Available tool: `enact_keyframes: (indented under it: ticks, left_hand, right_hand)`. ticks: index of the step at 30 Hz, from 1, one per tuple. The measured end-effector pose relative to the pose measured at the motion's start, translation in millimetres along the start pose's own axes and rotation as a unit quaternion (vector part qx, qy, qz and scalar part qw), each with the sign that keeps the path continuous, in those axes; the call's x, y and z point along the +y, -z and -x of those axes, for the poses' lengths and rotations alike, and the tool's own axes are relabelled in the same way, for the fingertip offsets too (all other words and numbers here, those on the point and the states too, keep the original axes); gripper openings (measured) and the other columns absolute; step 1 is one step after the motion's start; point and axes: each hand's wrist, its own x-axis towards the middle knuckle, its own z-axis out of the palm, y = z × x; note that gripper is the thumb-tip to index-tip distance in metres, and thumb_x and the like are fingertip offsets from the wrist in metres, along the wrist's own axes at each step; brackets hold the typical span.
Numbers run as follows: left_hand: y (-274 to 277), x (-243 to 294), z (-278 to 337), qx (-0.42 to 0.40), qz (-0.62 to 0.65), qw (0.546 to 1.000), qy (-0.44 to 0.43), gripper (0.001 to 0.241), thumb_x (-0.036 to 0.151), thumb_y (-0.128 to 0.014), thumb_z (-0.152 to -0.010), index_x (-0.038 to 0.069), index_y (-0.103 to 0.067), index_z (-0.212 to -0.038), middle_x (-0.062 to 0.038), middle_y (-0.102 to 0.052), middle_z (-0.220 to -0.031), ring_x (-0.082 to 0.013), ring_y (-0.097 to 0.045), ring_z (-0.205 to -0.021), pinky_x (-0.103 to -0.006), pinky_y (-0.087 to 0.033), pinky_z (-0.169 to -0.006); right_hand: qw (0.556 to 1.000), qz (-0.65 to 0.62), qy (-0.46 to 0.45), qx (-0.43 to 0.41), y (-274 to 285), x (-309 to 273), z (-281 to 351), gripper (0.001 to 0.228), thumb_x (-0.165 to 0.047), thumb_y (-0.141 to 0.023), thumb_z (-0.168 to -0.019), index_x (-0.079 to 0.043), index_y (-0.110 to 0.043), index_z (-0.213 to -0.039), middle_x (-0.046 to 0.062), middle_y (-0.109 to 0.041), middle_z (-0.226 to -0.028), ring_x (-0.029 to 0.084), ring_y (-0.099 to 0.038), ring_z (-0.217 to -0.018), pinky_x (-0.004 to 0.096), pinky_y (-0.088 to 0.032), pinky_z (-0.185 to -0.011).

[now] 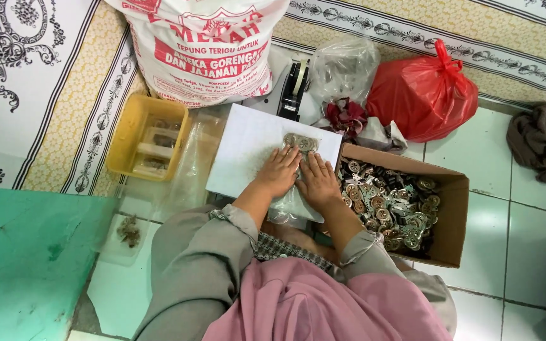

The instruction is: Sorting and bagging small metal badges from a bulk container on the floor.

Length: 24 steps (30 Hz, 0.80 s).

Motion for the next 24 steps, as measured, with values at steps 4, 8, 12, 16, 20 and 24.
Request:
enact_keyframes:
  ticks: [4, 8, 12, 16, 20, 24]
  left_hand:
    - [5, 1, 11, -0.004, -0.020, 1.000, -0.004, 0.067, 0.039, -0.051, -0.099, 0.012, -0.038, -0.159, -0.011, -0.027, -0.170, -0.0349, -0.024, -0.155, -0.0558, -0.016, -0.127]
    - [12, 3, 14, -0.018, -0.050, 0.999, 0.002, 0.070, 0.044, -0.049, -0.098, 0.016, -0.034, -0.161, -0.007, -0.022, -0.171, -0.0321, -0.019, -0.157, -0.0568, -0.011, -0.127]
    - [20, 6, 22, -0.080, -0.064, 0.995, 0.015, 0.073, 0.048, -0.043, -0.099, 0.018, -0.027, -0.163, -0.004, -0.016, -0.173, -0.0284, -0.011, -0.159, -0.0552, -0.002, -0.129]
    - [26, 7, 34, -0.092, -0.053, 0.994, 0.006, 0.071, 0.049, -0.041, -0.101, 0.017, -0.027, -0.163, -0.004, -0.015, -0.174, -0.0286, -0.012, -0.159, -0.0547, -0.002, -0.129]
    - [26, 7, 47, -0.104, -0.068, 0.992, -0.014, 0.071, 0.052, -0.040, -0.101, 0.021, -0.027, -0.163, -0.001, -0.018, -0.173, -0.0258, -0.012, -0.159, -0.0535, 0.002, -0.130]
    - [28, 10, 56, -0.094, -0.074, 0.993, -0.016, 0.071, 0.051, -0.043, -0.100, 0.022, -0.027, -0.163, -0.002, -0.019, -0.173, -0.0258, -0.014, -0.159, -0.0543, 0.001, -0.129]
  right_hand:
    - [1.000, 0.000, -0.001, -0.006, -7, 2, 2, 0.065, -0.056, -0.044, -0.104, -0.019, -0.042, -0.157, 0.012, -0.030, -0.169, 0.032, -0.026, -0.156, 0.052, -0.020, -0.128]
    - [0.999, 0.018, -0.007, -0.049, -5, 2, 0, 0.070, -0.063, -0.036, -0.104, -0.021, -0.036, -0.161, 0.010, -0.026, -0.171, 0.031, -0.021, -0.158, 0.051, -0.016, -0.128]
    - [0.993, 0.050, -0.011, -0.105, 0, 1, 0, 0.076, -0.068, -0.030, -0.102, -0.024, -0.027, -0.164, 0.008, -0.019, -0.173, 0.028, -0.015, -0.160, 0.051, -0.012, -0.129]
    - [0.990, 0.057, -0.011, -0.125, 11, -3, 3, 0.078, -0.071, -0.024, -0.103, -0.024, -0.023, -0.165, 0.007, -0.013, -0.174, 0.029, -0.010, -0.160, 0.052, -0.008, -0.129]
    - [0.989, 0.066, -0.004, -0.133, 14, -9, 14, 0.073, -0.065, -0.026, -0.104, -0.024, -0.023, -0.165, 0.007, -0.017, -0.173, 0.028, -0.012, -0.160, 0.055, -0.008, -0.128]
    - [0.992, 0.087, 0.039, -0.080, -5, -10, 34, 0.073, -0.064, -0.035, -0.103, -0.025, -0.029, -0.164, 0.008, -0.027, -0.170, 0.029, -0.020, -0.158, 0.056, -0.012, -0.127]
